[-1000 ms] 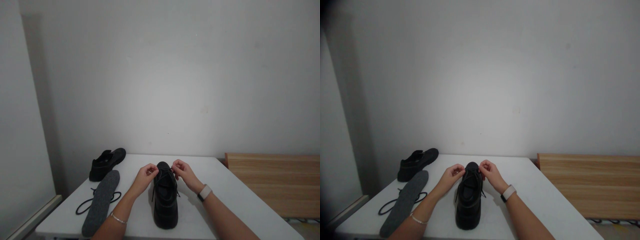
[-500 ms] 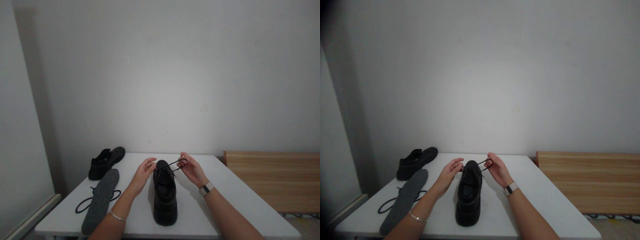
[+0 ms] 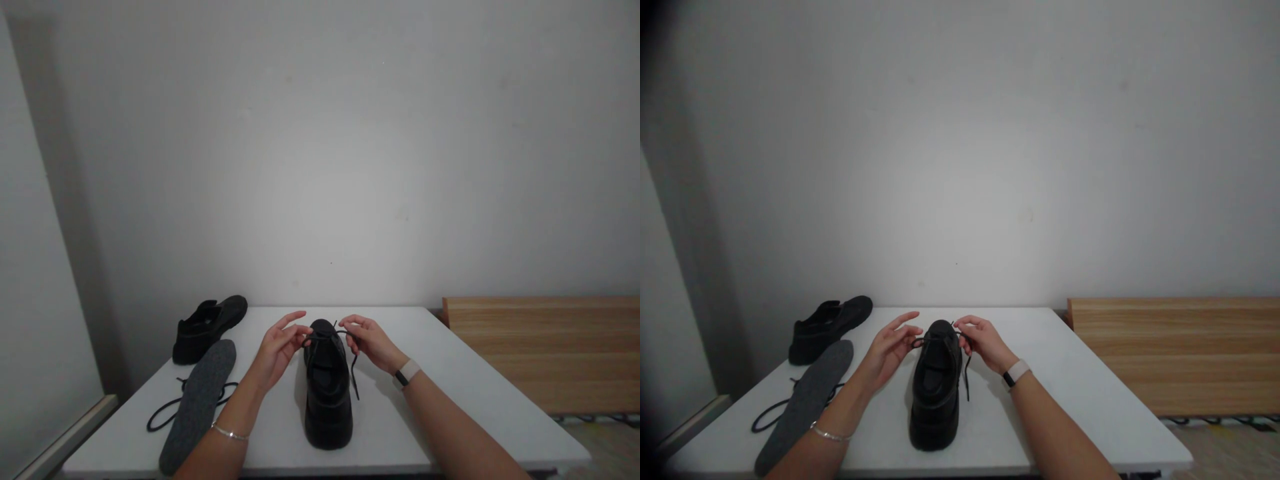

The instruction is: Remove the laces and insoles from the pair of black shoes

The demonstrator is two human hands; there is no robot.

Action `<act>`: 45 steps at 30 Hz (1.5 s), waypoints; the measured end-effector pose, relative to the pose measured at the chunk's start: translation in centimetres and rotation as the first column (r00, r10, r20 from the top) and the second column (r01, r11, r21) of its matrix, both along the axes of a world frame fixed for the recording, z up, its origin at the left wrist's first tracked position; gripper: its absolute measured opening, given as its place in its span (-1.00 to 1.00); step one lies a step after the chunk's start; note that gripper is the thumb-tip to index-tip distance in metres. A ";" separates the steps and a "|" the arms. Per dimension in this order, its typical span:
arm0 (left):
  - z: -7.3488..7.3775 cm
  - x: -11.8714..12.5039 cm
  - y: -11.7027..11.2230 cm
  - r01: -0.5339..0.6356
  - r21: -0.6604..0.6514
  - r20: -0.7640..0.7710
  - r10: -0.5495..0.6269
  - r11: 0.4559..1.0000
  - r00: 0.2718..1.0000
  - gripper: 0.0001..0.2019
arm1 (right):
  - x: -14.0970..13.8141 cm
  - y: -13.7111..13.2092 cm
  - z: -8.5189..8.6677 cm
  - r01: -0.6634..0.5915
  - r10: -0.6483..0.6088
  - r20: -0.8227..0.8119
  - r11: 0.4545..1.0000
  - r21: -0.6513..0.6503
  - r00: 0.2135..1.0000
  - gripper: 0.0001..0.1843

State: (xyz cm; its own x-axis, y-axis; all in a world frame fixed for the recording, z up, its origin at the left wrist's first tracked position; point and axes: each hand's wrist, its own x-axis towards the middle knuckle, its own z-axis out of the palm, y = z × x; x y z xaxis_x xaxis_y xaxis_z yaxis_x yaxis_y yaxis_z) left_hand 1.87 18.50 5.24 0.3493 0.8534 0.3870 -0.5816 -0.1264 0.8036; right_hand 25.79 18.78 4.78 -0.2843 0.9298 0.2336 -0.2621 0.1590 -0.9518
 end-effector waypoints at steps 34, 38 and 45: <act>-2.5 1.1 1.9 -0.300 0.133 -0.425 0.328 0.945 0.844 -0.72 | -1.0 1.2 -2.4 0.226 -0.316 0.232 0.911 0.344 0.920 -0.70; -2.5 1.1 1.8 -0.308 0.171 -0.452 0.352 0.936 0.820 -0.70 | -1.0 1.1 -2.3 0.224 -0.316 0.226 0.908 0.355 0.921 -0.68; -2.4 1.1 1.7 -0.340 0.258 -0.478 0.425 0.904 0.768 -0.72 | -1.2 0.5 -1.5 0.167 -0.246 0.214 0.930 0.329 0.945 -0.68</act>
State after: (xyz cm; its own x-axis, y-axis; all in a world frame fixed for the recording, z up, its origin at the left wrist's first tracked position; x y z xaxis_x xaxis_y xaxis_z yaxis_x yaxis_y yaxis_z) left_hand 3.02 20.22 2.86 0.1878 0.9066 0.3778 0.0318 -0.3900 0.9202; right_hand 24.58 19.26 3.29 -0.1789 0.8700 0.4595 0.0453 0.4738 -0.8795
